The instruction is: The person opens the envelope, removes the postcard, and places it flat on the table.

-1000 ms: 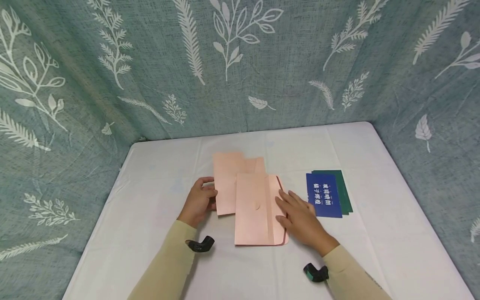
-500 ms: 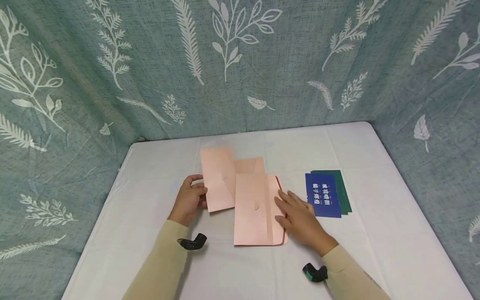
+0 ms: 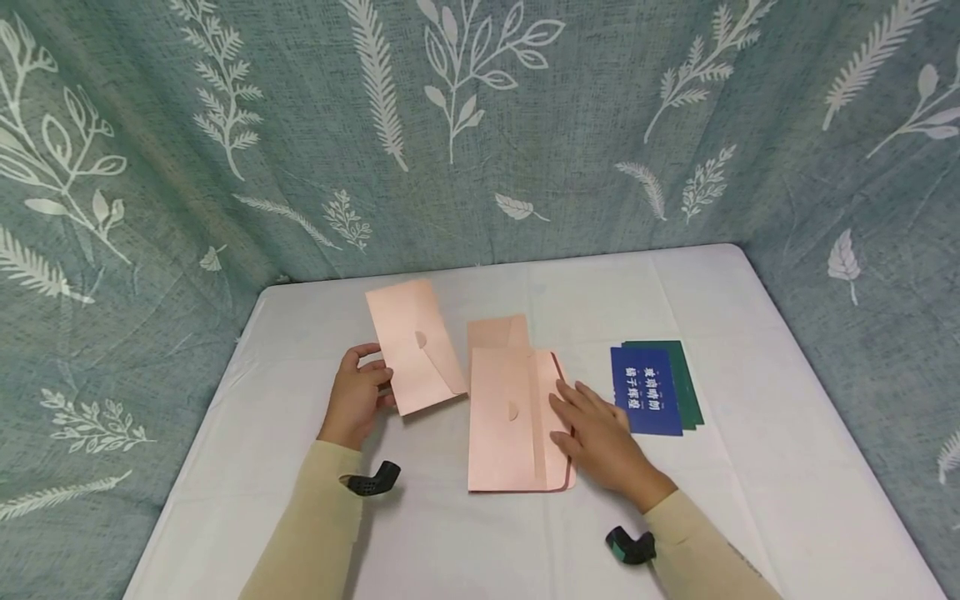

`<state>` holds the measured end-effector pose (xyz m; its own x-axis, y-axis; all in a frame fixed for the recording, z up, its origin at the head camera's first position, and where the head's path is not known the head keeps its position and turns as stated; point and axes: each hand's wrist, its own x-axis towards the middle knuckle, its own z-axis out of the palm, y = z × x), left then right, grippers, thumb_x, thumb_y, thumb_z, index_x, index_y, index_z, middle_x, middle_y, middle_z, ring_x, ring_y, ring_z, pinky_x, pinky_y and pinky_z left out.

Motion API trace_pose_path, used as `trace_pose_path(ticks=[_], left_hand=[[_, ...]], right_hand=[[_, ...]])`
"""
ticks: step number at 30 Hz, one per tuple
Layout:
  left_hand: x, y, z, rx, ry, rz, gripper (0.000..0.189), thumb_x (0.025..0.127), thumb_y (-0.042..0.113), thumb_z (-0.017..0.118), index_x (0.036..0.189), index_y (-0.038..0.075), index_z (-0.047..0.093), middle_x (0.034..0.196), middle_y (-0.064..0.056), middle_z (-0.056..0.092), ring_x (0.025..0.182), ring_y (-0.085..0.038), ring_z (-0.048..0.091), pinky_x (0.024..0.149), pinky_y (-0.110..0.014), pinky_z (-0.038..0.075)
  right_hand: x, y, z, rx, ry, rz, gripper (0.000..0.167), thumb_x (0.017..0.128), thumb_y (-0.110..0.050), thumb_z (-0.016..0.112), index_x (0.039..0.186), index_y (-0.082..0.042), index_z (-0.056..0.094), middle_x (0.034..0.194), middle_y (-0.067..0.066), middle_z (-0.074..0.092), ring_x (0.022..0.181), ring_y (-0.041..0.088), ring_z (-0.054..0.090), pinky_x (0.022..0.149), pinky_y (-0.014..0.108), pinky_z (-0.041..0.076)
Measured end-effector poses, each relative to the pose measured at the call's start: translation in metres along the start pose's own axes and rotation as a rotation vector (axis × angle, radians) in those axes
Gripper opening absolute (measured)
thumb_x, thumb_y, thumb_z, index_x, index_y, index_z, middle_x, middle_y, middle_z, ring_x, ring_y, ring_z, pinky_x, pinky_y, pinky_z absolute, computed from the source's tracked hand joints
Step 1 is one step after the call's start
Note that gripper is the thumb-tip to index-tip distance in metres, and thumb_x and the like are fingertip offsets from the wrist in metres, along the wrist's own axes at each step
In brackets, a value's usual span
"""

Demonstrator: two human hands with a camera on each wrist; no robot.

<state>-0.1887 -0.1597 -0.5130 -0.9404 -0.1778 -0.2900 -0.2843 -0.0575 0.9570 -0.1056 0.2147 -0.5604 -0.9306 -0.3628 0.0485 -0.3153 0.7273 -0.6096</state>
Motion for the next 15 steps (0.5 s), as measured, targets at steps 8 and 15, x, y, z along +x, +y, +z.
trace_pose_path(ticks=[8, 15], left_hand=[[-0.006, 0.008, 0.003, -0.023, -0.026, 0.002, 0.047, 0.107, -0.006, 0.054, 0.151, 0.008, 0.046, 0.122, -0.02, 0.063, 0.088, -0.024, 0.07, 0.059, -0.029, 0.058], [-0.012, 0.01, 0.014, -0.032, -0.094, 0.009, 0.046, 0.105, -0.006, 0.056, 0.148, 0.008, 0.047, 0.117, -0.018, 0.062, 0.088, -0.026, 0.07, 0.059, -0.031, 0.059]], right_hand=[[0.0, -0.001, 0.0, 0.0, -0.004, -0.002, 0.059, 0.108, -0.024, 0.07, 0.161, -0.004, 0.053, 0.173, 0.014, 0.036, 0.16, 0.042, 0.024, 0.112, 0.067, 0.022], [0.0, -0.001, 0.0, -0.006, -0.002, -0.005, 0.059, 0.108, -0.024, 0.071, 0.161, -0.003, 0.053, 0.173, 0.014, 0.036, 0.16, 0.042, 0.024, 0.112, 0.067, 0.022]])
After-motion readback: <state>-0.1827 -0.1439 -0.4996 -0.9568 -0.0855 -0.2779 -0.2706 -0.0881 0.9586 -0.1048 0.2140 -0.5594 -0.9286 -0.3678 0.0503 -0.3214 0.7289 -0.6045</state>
